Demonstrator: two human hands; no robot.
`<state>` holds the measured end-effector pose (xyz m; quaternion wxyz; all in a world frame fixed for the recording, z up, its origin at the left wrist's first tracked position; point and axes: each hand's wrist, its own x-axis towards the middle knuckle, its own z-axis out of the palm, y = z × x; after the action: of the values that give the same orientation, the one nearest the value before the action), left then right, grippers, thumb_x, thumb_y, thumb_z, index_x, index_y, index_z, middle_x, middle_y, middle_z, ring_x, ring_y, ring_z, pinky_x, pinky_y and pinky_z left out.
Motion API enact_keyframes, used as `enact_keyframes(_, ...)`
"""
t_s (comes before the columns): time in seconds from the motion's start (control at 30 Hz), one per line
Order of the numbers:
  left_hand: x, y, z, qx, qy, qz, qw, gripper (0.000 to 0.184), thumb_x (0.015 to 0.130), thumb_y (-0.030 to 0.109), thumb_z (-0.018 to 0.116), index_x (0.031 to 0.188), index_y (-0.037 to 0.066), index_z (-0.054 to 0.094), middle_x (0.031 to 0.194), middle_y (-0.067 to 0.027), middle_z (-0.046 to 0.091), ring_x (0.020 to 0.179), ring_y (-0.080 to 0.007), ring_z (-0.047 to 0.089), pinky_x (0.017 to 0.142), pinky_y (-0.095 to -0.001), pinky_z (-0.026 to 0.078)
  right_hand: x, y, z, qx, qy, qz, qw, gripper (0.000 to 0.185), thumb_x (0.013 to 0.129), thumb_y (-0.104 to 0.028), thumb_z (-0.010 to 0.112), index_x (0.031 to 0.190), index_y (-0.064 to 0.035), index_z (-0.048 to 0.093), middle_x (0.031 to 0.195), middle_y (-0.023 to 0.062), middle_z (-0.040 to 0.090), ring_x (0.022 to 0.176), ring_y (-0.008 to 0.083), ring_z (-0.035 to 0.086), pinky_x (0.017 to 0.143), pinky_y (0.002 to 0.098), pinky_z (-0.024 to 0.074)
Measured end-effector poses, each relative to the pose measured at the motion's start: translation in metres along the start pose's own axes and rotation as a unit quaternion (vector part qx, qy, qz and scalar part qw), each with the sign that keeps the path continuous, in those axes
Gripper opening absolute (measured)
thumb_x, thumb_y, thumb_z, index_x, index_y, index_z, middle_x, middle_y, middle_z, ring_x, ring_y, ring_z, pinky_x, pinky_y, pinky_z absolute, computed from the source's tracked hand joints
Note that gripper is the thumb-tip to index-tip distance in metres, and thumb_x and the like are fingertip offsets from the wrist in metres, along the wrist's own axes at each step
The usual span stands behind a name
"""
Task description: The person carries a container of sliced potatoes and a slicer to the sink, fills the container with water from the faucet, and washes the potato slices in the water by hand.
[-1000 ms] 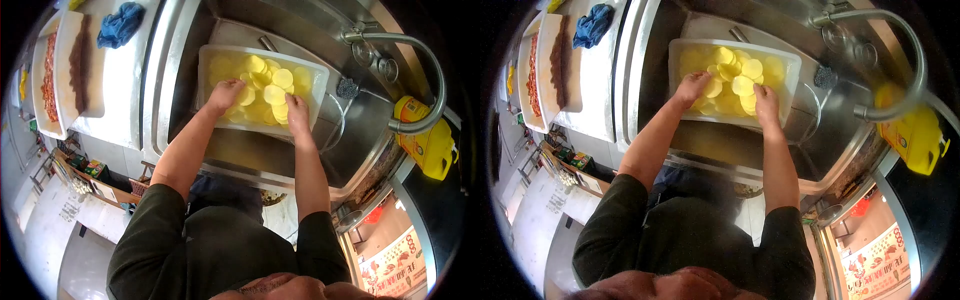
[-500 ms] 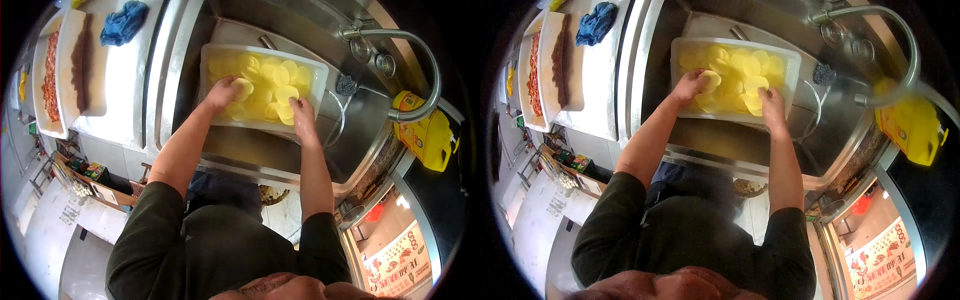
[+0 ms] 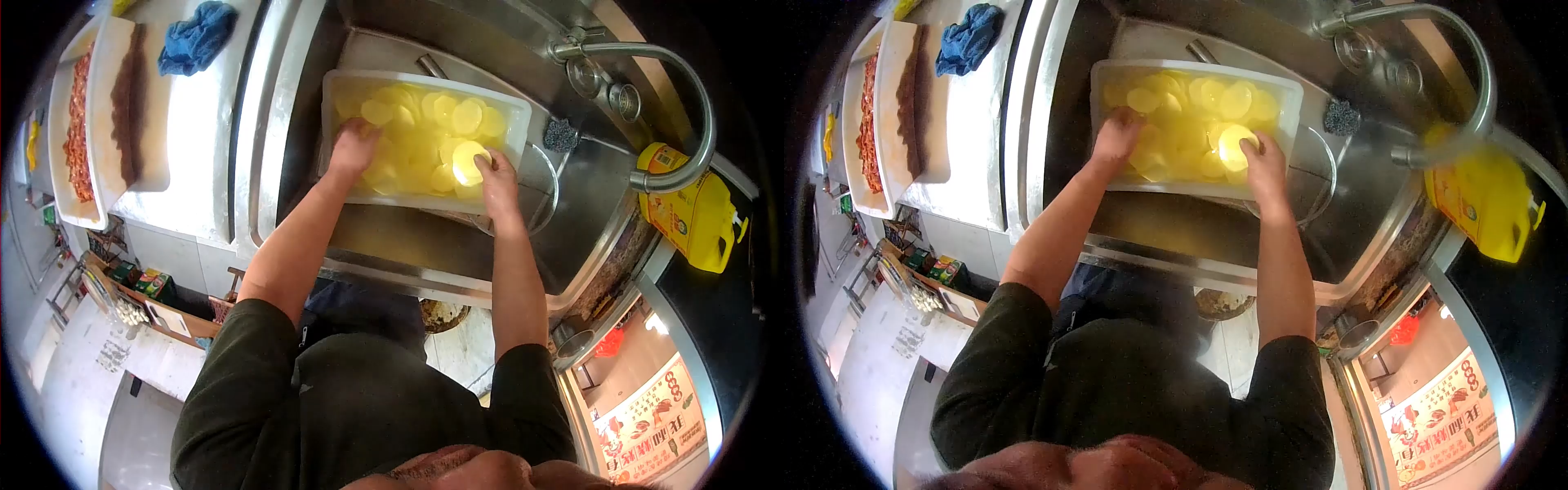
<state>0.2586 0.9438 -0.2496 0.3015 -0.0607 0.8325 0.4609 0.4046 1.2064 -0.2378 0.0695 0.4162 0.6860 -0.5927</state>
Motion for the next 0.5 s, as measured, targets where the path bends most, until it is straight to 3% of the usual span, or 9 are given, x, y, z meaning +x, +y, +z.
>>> enact_keyframes(0.1,0.001,-0.041,0.010,0.118,0.057,0.077,0.988,0.065,0.081,0.040,0.071,0.126,-0.004,0.054,0.123,-0.0242,0.060,0.114,-0.0370,0.058,0.095,-0.0391,0.045,-0.003,0.022,-0.005,-0.146,0.047,0.048,0.987,0.073,0.086,-0.035,0.070,0.139,0.0060,0.041,0.137,0.0238,0.051,0.126,0.0318,0.051,0.103,0.0389,0.0410)
enact_keyframes(0.13,-0.004,-0.039,0.008,0.157,0.060,0.094,0.981,0.069,0.080,0.043,0.072,0.128,-0.002,0.054,0.127,-0.0234,0.058,0.118,-0.0367,0.056,0.098,-0.0385,0.045,-0.022,-0.015,-0.004,-0.285,-0.003,0.069,0.956,0.090,0.082,-0.044,0.071,0.144,0.0069,0.031,0.146,0.0277,0.040,0.136,0.0369,0.040,0.111,0.0418,0.0337)
enact_keyframes(0.27,-0.024,-0.017,0.009,0.143,-0.105,-0.152,0.972,0.074,0.079,0.041,0.073,0.133,-0.003,0.048,0.133,-0.0248,0.054,0.122,-0.0330,0.054,0.100,-0.0403,0.042,-0.022,0.006,0.009,-0.308,-0.065,0.162,0.935,0.100,0.075,-0.050,0.076,0.145,0.0066,0.030,0.144,0.0282,0.042,0.134,0.0377,0.042,0.110,0.0422,0.0344)
enact_keyframes(0.37,-0.007,-0.047,0.020,0.102,-0.203,-0.222,0.948,0.077,0.080,0.047,0.072,0.137,0.001,0.049,0.135,-0.0193,0.055,0.120,-0.0306,0.055,0.100,-0.0387,0.042,-0.007,0.034,0.038,-0.333,0.032,0.131,0.933,0.094,0.072,-0.044,0.080,0.139,0.0070,0.038,0.137,0.0270,0.049,0.127,0.0376,0.049,0.105,0.0426,0.0402)
enact_keyframes(0.43,-0.006,-0.060,0.027,0.106,-0.249,-0.234,0.934,0.078,0.080,0.053,0.072,0.136,0.002,0.052,0.136,-0.0153,0.055,0.117,-0.0271,0.056,0.099,-0.0356,0.042,0.004,0.022,0.045,-0.204,-0.021,0.094,0.974,0.086,0.073,-0.039,0.082,0.135,0.0072,0.043,0.130,0.0246,0.055,0.120,0.0355,0.055,0.100,0.0419,0.0439)
enact_keyframes(0.5,-0.001,-0.066,0.033,-0.017,-0.259,-0.218,0.941,0.078,0.081,0.053,0.072,0.136,0.001,0.052,0.135,-0.0136,0.056,0.114,-0.0255,0.057,0.098,-0.0348,0.043,0.009,0.022,0.054,-0.063,-0.055,0.086,0.993,0.078,0.074,-0.034,0.082,0.131,0.0065,0.047,0.124,0.0218,0.059,0.114,0.0330,0.058,0.096,0.0410,0.0466)
